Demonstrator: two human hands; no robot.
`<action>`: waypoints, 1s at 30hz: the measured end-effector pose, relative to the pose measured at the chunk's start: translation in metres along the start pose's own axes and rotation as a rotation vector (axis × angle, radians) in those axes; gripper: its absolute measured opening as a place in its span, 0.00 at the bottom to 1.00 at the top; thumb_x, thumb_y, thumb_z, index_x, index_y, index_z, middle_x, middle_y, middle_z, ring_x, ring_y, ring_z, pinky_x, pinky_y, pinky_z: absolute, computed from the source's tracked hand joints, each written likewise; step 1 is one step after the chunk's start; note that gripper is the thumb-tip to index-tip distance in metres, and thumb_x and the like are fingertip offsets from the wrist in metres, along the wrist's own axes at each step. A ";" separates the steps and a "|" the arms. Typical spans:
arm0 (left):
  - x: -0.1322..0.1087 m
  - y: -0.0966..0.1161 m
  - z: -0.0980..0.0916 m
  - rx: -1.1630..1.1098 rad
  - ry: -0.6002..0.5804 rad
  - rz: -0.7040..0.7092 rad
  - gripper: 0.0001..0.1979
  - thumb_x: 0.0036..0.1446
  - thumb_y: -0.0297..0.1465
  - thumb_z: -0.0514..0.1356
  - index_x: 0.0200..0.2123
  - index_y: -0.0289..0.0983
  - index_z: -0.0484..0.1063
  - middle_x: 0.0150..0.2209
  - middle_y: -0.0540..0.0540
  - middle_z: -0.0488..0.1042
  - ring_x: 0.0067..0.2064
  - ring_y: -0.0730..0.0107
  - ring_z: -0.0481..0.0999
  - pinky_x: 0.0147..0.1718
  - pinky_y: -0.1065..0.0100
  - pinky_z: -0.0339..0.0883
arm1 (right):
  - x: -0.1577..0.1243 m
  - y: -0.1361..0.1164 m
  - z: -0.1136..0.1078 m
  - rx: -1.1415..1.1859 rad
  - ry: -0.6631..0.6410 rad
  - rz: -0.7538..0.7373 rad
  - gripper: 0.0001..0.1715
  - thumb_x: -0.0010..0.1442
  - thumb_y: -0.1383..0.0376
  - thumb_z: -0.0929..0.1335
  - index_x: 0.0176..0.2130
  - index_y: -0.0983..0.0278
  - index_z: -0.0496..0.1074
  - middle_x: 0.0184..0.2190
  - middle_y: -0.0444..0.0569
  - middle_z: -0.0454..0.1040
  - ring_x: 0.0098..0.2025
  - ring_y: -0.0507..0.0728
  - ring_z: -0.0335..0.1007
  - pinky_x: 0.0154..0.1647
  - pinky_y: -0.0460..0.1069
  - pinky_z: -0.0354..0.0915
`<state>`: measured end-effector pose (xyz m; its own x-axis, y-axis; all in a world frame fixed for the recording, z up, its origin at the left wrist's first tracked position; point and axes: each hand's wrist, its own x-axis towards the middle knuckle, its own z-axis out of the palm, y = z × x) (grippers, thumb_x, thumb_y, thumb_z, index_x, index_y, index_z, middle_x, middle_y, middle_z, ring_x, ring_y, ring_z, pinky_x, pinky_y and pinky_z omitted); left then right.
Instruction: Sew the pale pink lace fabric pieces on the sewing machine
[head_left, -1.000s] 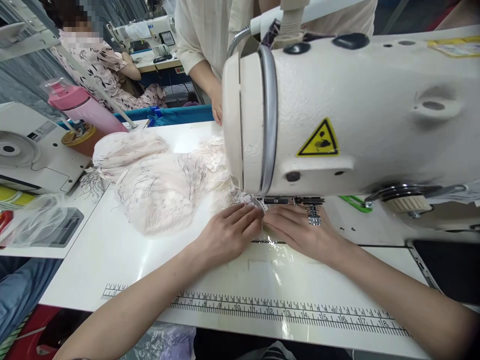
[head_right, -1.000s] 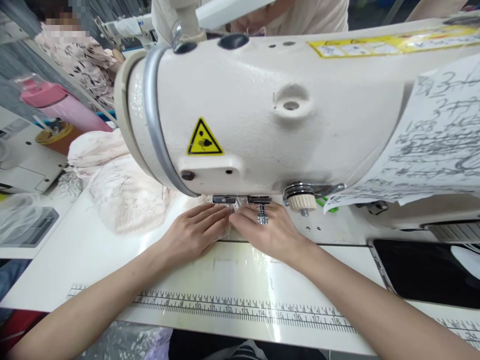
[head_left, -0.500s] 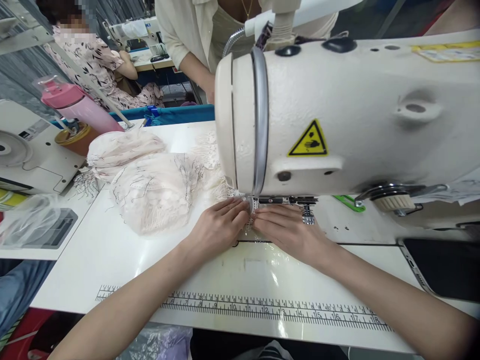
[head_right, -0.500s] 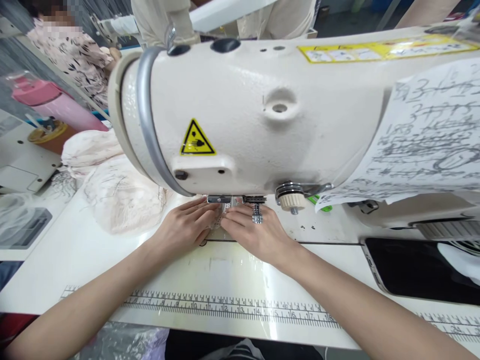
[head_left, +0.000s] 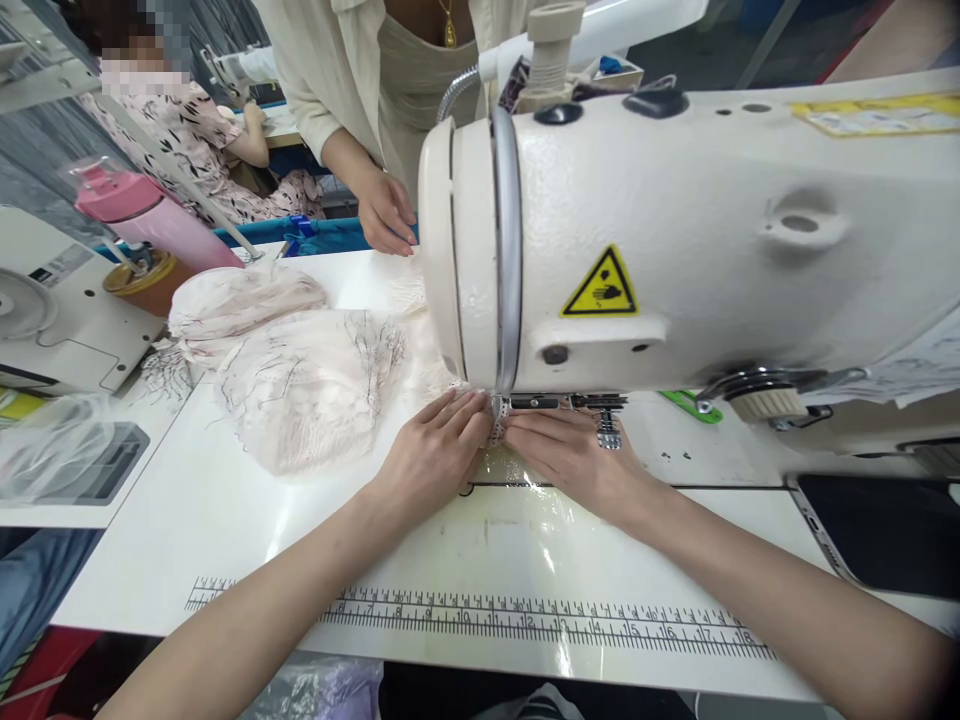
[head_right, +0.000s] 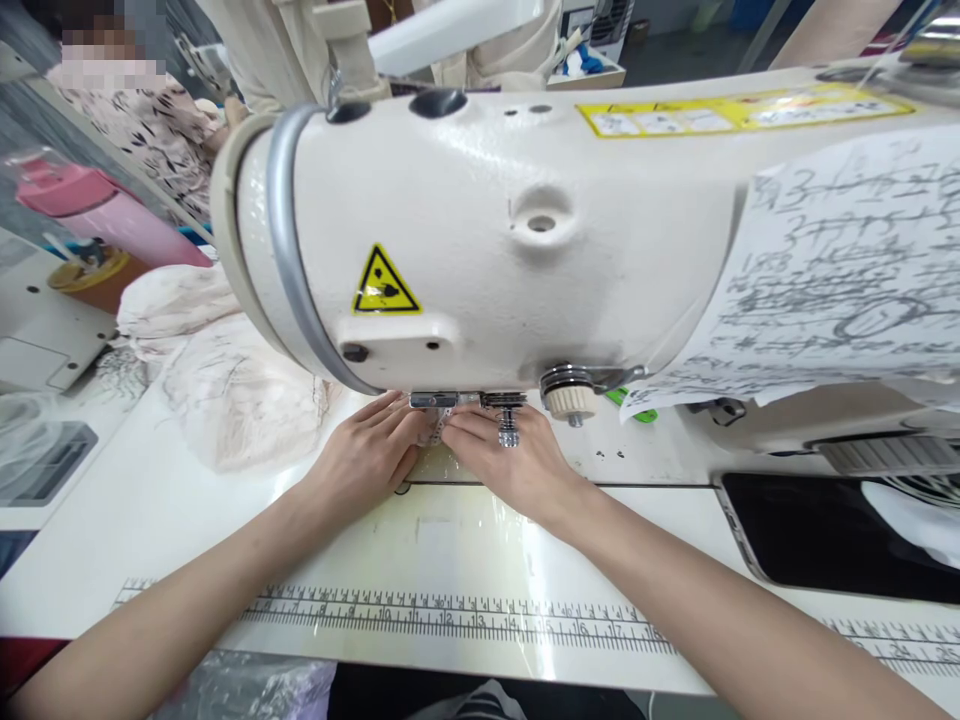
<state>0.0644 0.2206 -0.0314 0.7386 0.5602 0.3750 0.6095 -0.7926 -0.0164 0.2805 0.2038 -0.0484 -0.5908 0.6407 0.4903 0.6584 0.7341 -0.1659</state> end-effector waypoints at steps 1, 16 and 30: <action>0.000 0.000 0.000 0.014 0.001 0.000 0.10 0.64 0.22 0.49 0.43 0.31 0.69 0.51 0.34 0.76 0.54 0.59 0.76 0.58 0.56 0.70 | 0.001 0.000 0.000 -0.018 0.017 0.003 0.11 0.63 0.76 0.64 0.37 0.62 0.73 0.42 0.43 0.78 0.43 0.52 0.74 0.41 0.47 0.65; -0.003 0.002 0.003 0.100 -0.045 0.007 0.18 0.65 0.26 0.51 0.55 0.28 0.69 0.55 0.34 0.73 0.58 0.51 0.72 0.58 0.51 0.67 | 0.005 -0.002 -0.010 0.038 0.118 0.150 0.18 0.66 0.72 0.60 0.41 0.55 0.75 0.36 0.44 0.78 0.37 0.55 0.72 0.36 0.51 0.67; -0.005 0.002 0.001 0.122 -0.087 0.029 0.21 0.66 0.30 0.52 0.61 0.31 0.65 0.58 0.39 0.70 0.60 0.50 0.69 0.59 0.48 0.62 | 0.009 0.009 -0.005 0.133 0.118 0.220 0.17 0.69 0.64 0.60 0.37 0.55 0.76 0.32 0.45 0.77 0.36 0.56 0.73 0.32 0.51 0.64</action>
<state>0.0622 0.2159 -0.0344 0.7755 0.5601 0.2913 0.6140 -0.7766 -0.1412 0.2834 0.2146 -0.0417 -0.3773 0.7630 0.5249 0.6930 0.6086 -0.3866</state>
